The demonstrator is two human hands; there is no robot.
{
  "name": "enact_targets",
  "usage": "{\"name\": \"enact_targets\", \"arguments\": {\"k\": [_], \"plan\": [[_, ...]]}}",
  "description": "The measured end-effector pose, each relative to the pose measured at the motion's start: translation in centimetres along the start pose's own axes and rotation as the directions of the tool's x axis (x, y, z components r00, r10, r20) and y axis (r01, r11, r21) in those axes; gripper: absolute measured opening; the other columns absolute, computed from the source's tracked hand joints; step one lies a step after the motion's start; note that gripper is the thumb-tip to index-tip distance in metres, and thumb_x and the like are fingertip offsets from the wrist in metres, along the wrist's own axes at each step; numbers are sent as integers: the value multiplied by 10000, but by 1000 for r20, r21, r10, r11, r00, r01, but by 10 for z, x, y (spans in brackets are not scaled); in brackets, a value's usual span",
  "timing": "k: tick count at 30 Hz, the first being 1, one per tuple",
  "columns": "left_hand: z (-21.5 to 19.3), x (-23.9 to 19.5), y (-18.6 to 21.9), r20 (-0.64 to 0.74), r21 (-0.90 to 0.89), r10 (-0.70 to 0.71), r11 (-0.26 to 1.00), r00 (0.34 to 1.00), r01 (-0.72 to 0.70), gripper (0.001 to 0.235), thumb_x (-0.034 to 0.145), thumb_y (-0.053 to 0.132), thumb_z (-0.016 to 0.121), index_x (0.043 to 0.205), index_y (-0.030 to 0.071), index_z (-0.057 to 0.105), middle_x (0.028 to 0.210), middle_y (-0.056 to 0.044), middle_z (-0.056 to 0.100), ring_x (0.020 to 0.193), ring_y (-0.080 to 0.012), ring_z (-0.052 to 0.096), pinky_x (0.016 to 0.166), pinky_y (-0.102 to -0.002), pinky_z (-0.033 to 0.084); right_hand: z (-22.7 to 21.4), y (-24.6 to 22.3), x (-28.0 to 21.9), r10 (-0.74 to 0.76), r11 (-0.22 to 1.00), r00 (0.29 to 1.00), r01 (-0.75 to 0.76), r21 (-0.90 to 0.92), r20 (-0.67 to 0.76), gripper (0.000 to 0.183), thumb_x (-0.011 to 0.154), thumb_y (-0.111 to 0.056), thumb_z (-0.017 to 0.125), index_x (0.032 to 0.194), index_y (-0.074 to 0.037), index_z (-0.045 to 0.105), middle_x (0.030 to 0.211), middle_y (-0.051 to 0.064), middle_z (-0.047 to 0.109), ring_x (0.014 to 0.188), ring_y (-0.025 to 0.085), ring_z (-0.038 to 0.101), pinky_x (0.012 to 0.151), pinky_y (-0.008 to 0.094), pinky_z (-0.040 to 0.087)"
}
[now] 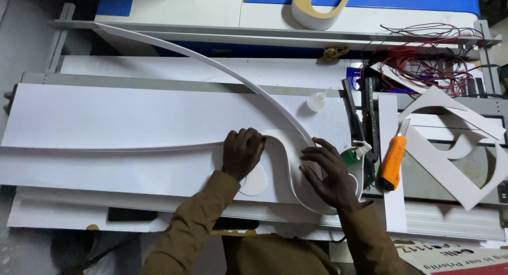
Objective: Gluing a flexible white acrylic strip to a base to create a 3D sign element.
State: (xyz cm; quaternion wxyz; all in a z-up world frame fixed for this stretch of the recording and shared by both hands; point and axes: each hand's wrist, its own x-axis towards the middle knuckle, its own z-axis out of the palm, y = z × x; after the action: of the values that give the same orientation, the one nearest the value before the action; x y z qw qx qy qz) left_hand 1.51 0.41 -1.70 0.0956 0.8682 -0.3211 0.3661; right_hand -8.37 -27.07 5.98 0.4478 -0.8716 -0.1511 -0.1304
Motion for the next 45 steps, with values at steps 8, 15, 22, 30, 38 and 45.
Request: {"name": "enact_targets", "arguments": {"k": [8,15,22,30,38,45], "plan": [[13,9,-16,24,-60,105,993,994,-104,334,911,241,914,1055,178,619,835,-10,662,692,-196,690,621,-371,543,1,-20,-11,59,995,998,-60,-75,-20,152,1009,-183,847,1109,-69,836,1089,161,830,1383,534,682,1119,620,566],[25,13,-39,79,-182,231,960,970,-214,362,958,284,882,1099,201,558,915,-11,664,767,-213,700,704,-386,549,-5,-28,-20,109,992,993,-106,-62,53,173,987,-225,861,1109,-103,851,967,124,831,1326,524,726,1054,646,596],[27,12,-42,103,-228,247,949,964,-218,384,940,280,904,1093,180,566,947,-20,668,791,-226,704,742,-407,562,-2,-24,-15,66,991,997,-59,-124,47,139,969,-220,885,1064,-122,861,841,73,799,1197,475,780,1026,596,625],[28,10,-43,105,-228,277,942,955,-248,367,992,300,869,1093,202,530,948,6,642,768,-203,685,720,-400,539,-46,-61,9,137,990,977,-138,-9,166,253,947,-100,815,1196,-81,853,1095,187,856,1045,517,816,824,595,662],[37,4,-47,74,-244,307,928,949,-282,388,974,305,879,1138,209,541,957,-1,653,764,-211,688,709,-399,539,-120,-27,-56,555,771,817,-576,-271,-155,259,1082,-312,830,1157,-64,835,944,213,813,805,428,811,650,516,638],[40,2,-48,41,-173,291,944,956,-280,352,1005,332,855,1122,219,543,949,25,671,739,-181,681,709,-382,530,-77,1,-87,633,732,751,-659,-170,-189,287,1003,-305,903,1150,-67,839,878,196,790,810,426,813,645,493,639]]}}
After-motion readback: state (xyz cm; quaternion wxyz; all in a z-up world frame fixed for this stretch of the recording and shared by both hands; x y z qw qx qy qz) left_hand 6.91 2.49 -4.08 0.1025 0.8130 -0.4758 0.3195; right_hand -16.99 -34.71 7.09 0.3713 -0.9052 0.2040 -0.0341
